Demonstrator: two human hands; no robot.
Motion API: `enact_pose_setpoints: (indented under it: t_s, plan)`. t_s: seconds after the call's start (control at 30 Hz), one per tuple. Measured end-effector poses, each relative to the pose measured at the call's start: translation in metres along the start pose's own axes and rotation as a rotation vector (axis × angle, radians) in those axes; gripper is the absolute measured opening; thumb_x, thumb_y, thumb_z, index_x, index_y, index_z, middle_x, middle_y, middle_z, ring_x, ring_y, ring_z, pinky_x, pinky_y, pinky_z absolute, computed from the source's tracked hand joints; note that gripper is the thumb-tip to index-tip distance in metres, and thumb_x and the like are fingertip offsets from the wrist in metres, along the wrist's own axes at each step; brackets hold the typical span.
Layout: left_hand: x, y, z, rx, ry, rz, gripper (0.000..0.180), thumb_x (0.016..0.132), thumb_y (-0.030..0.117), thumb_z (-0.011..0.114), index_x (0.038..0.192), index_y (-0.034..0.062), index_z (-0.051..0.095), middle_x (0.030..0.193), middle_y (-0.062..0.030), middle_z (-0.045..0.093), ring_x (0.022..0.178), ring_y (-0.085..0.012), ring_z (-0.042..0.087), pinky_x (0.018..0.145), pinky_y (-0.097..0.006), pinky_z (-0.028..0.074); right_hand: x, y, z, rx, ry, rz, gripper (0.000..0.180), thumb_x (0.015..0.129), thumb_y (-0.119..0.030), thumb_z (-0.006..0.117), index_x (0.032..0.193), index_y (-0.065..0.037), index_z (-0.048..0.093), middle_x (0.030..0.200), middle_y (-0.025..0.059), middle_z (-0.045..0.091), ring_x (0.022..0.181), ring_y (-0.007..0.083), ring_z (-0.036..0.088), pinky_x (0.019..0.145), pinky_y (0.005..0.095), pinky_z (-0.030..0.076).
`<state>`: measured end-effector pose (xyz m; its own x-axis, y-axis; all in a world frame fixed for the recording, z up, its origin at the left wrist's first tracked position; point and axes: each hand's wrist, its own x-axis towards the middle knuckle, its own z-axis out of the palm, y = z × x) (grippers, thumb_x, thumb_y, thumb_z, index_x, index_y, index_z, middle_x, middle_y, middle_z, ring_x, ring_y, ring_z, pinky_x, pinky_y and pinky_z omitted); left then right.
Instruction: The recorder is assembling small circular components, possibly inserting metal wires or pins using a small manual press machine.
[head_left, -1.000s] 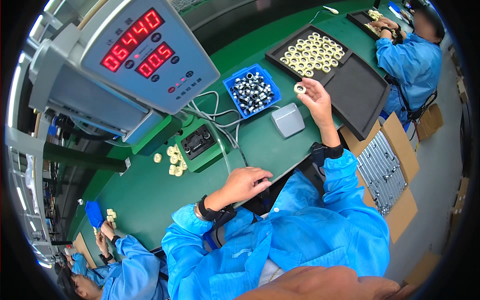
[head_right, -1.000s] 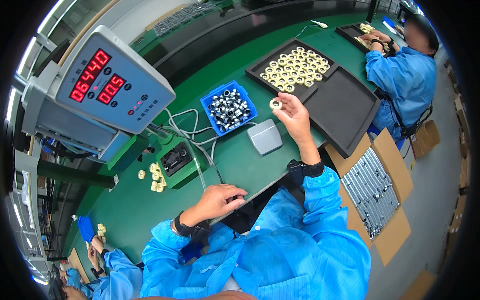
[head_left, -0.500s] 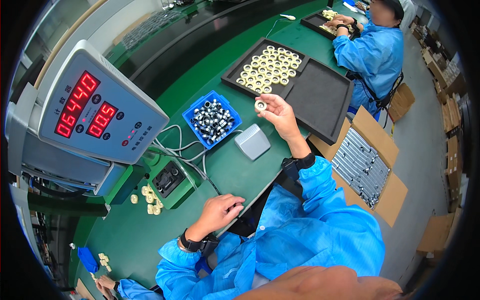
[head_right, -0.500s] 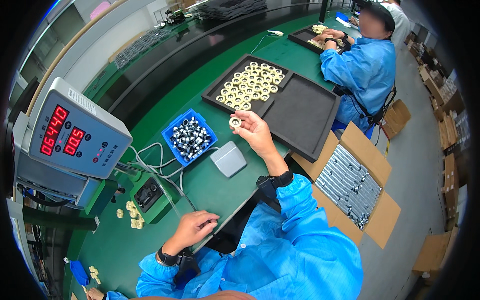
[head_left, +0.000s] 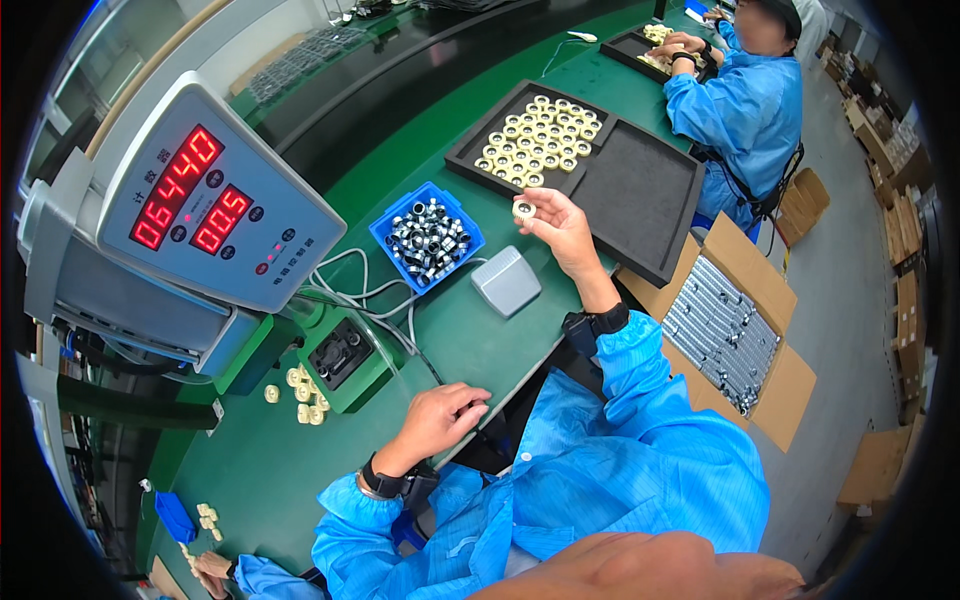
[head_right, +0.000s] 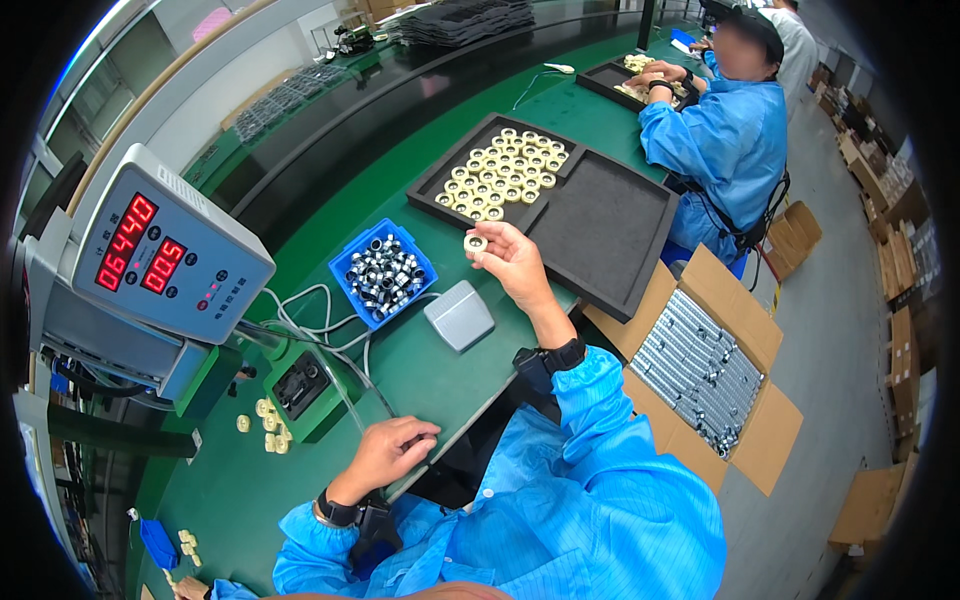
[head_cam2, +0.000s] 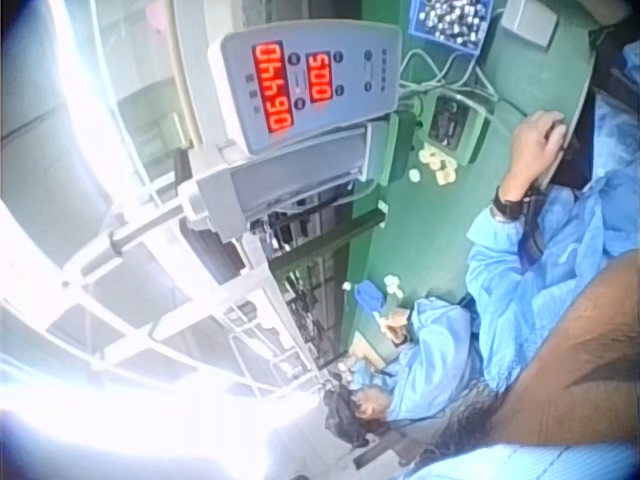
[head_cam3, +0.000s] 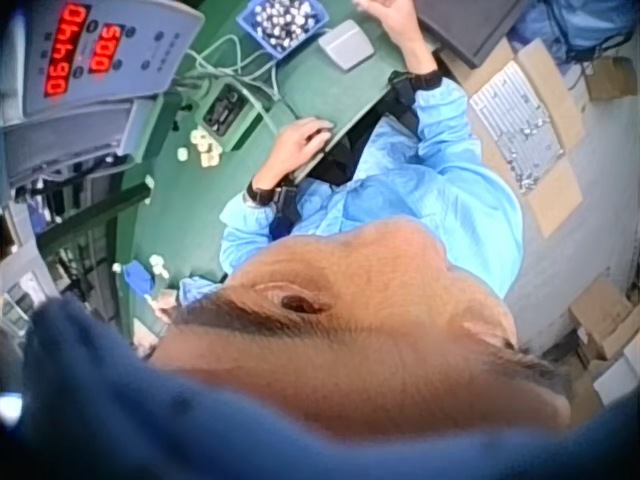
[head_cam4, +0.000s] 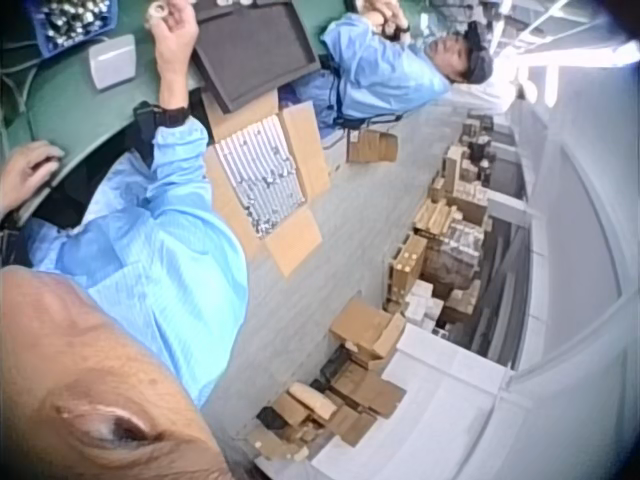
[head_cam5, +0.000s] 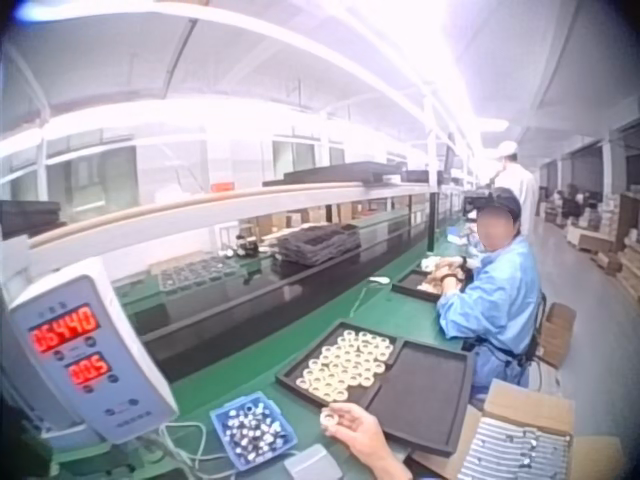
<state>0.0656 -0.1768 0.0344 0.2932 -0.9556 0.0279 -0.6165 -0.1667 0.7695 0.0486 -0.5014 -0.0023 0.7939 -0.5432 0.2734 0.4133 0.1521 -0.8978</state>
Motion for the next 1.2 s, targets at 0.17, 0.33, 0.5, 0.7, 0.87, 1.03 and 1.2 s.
enact_pose_setpoints:
  t_s: [0.17,0.33,0.5,0.7,0.87,1.03,1.2]
  plan:
    - [-0.001,-0.004,0.002,-0.016,0.03,0.063,0.015,0.083,0.015,0.064,0.095,0.0057,0.066,0.076,-0.0089,0.061,0.063,-0.0215,0.059,0.055,-0.032,0.045,0.0,-0.001,0.001,-0.021,0.003,0.009,0.04,0.082,0.001,0.062,0.121,0.002,0.051,0.115,0.0138,0.061,0.09,0.0167,0.063,0.076,0.0278,0.052]
    - [-0.001,-0.004,0.002,-0.023,0.024,0.043,0.013,0.083,0.015,0.064,0.092,0.0056,0.066,0.076,-0.0087,0.062,0.063,-0.0221,0.059,0.055,-0.031,0.046,0.001,-0.002,0.001,-0.019,-0.002,0.016,0.04,0.083,0.001,0.062,0.121,0.002,0.051,0.115,0.0141,0.061,0.087,0.0163,0.063,0.074,0.0275,0.052]
    - [-0.001,-0.006,0.001,0.0,0.024,0.055,0.01,0.083,0.015,0.063,0.088,0.0055,0.065,0.076,-0.0087,0.061,0.064,-0.0234,0.059,0.056,-0.032,0.046,0.001,-0.002,0.002,-0.033,0.005,0.02,0.04,0.082,0.004,0.059,0.121,0.003,0.049,0.115,0.0146,0.06,0.088,0.0169,0.063,0.074,0.0285,0.053]
    - [-0.002,-0.008,0.003,0.012,0.017,0.059,0.009,0.083,0.014,0.062,0.085,0.0051,0.063,0.075,-0.0095,0.061,0.066,-0.0262,0.059,0.058,-0.034,0.046,0.001,-0.001,0.001,-0.033,0.003,0.016,0.041,0.082,0.004,0.059,0.122,0.004,0.049,0.115,0.0148,0.059,0.088,0.0167,0.063,0.074,0.0283,0.053]
    - [-0.002,-0.006,0.002,0.018,0.018,0.059,0.01,0.083,0.015,0.062,0.085,0.0051,0.063,0.075,-0.01,0.061,0.066,-0.0271,0.06,0.058,-0.035,0.046,0.001,-0.002,0.001,-0.04,0.004,0.019,0.041,0.082,0.003,0.06,0.122,0.003,0.049,0.115,0.0148,0.06,0.088,0.0167,0.063,0.075,0.0284,0.053]
    - [-0.002,-0.007,0.002,0.02,0.019,0.063,0.01,0.084,0.015,0.061,0.084,0.005,0.063,0.074,-0.0102,0.06,0.066,-0.0271,0.059,0.058,-0.035,0.046,0.0,-0.003,0.001,-0.034,0.004,0.024,0.041,0.082,0.003,0.06,0.122,0.003,0.049,0.115,0.0148,0.06,0.089,0.0169,0.063,0.075,0.0286,0.053]
    - [-0.002,-0.007,0.002,0.025,0.005,0.053,0.012,0.084,0.018,0.06,0.083,0.007,0.062,0.077,-0.0088,0.061,0.069,-0.0291,0.06,0.058,-0.038,0.047,0.001,-0.001,0.0,-0.041,0.006,0.022,0.041,0.082,0.003,0.061,0.122,0.003,0.049,0.115,0.015,0.06,0.089,0.0167,0.063,0.076,0.0284,0.053]
